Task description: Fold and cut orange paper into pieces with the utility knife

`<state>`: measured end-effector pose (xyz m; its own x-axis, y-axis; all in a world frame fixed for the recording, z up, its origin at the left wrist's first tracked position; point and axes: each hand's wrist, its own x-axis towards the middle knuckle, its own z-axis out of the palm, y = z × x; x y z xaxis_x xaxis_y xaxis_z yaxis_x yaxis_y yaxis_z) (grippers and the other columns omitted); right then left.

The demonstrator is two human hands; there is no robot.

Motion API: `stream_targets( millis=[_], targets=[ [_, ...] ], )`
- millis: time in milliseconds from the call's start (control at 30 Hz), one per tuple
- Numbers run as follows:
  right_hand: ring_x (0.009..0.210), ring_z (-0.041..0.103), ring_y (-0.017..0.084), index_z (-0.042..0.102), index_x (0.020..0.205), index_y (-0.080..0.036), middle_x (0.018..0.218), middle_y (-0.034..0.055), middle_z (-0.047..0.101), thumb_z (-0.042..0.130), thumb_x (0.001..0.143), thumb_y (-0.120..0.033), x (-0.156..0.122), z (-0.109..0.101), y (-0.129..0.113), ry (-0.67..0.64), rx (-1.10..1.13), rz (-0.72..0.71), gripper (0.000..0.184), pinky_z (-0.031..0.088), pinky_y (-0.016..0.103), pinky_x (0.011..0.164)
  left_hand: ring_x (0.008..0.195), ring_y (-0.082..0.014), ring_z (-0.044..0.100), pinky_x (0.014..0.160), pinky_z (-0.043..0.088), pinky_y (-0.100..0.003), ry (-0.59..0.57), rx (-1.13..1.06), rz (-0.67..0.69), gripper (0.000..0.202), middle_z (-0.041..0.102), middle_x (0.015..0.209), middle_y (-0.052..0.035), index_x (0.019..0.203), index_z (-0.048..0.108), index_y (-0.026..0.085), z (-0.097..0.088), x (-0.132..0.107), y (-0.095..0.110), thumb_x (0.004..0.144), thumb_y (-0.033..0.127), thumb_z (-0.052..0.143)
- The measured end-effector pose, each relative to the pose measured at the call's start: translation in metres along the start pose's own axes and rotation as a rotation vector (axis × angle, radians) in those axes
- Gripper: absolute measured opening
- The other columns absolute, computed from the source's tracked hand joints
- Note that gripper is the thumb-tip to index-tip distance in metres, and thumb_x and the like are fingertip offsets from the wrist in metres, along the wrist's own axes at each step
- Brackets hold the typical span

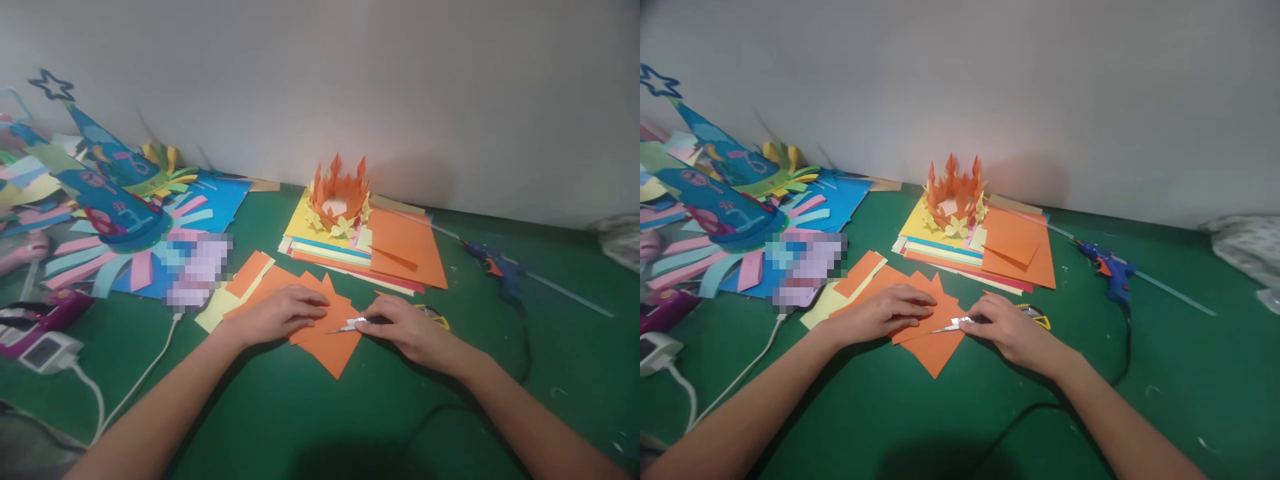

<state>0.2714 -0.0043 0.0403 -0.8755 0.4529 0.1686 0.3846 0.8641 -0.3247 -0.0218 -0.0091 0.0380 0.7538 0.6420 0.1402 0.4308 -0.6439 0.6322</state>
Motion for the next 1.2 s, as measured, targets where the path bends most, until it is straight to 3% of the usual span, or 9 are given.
stream_targets(
  millis=[567, 900, 1200],
  targets=[
    [0.086, 0.049, 0.018, 0.058, 0.119, -0.022, 0.097, 0.0097, 0.061, 0.041, 0.095, -0.015, 0.01, 0.013, -0.014, 0.041, -0.014, -0.01, 0.031, 0.041, 0.031, 0.074, 0.114, -0.0204, 0.055, 0.098, 0.042, -0.036, 0.008, -0.025, -0.005, 0.025, 0.061, 0.124, -0.0063, 0.111, 0.065, 0.023, 0.002, -0.001, -0.003, 0.092, 0.023, 0.05],
    [0.087, 0.05, 0.018, 0.058, 0.12, -0.022, 0.099, 0.0097, 0.061, 0.042, 0.094, -0.015, 0.012, 0.014, -0.016, 0.017, -0.017, -0.007, 0.031, 0.041, 0.032, 0.075, 0.117, -0.0196, 0.054, 0.101, 0.042, -0.038, -0.034, 0.02, -0.015, 0.037, 0.059, 0.128, -0.0048, 0.117, 0.063, 0.024, -0.004, -0.001, 0.004, 0.093, 0.011, 0.038],
    [0.086, 0.05, 0.019, 0.058, 0.12, -0.022, 0.1, 0.0102, 0.062, 0.038, 0.096, -0.016, 0.014, 0.016, -0.023, 0.029, -0.035, 0.004, 0.032, 0.042, 0.034, 0.075, 0.118, -0.0227, 0.053, 0.1, 0.043, -0.041, -0.071, 0.017, -0.02, 0.037, 0.057, 0.13, -0.0082, 0.12, 0.062, 0.022, -0.011, -0.002, 0.012, 0.092, 0.012, 0.038]
  ],
)
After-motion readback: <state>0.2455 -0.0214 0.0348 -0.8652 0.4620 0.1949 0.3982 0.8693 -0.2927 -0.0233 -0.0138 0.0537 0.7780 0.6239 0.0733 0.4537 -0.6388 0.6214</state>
